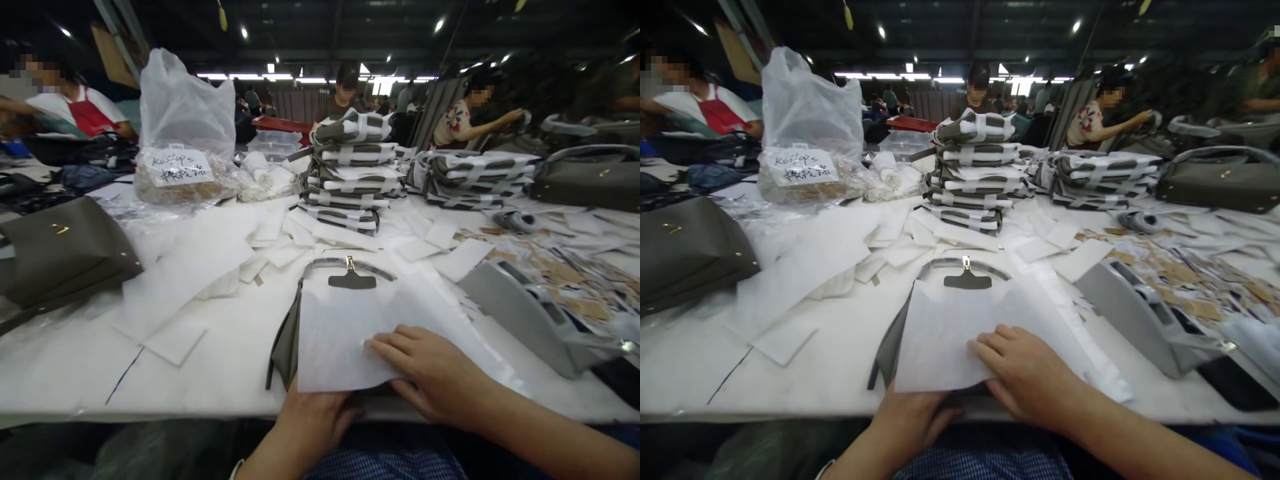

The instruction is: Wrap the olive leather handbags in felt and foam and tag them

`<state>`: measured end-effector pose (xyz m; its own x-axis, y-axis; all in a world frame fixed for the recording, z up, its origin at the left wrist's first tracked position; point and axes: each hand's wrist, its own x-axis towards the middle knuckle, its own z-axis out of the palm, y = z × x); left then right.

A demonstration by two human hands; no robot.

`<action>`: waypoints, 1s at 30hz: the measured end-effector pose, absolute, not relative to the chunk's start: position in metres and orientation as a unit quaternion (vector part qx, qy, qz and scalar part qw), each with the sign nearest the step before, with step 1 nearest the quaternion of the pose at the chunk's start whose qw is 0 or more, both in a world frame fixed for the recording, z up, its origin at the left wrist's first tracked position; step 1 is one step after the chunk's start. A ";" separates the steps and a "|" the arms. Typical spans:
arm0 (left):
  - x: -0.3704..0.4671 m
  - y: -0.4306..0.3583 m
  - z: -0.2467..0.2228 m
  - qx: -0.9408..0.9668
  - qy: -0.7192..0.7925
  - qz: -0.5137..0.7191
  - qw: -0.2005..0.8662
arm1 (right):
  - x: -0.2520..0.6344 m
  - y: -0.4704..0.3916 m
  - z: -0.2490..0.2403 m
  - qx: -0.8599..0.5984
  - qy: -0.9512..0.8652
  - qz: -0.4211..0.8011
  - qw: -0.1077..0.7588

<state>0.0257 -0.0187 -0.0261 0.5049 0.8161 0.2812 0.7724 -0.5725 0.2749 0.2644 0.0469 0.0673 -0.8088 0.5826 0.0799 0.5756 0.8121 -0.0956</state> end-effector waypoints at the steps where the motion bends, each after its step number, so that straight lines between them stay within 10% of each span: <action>1: 0.025 -0.019 -0.026 0.869 0.458 0.183 0.046 | 0.262 0.049 0.066 -0.295 -0.953 0.046 0.051; 30: 0.046 -0.001 0.063 0.850 0.407 0.303 0.143 | 0.241 0.040 0.010 -0.339 -0.929 0.129 0.077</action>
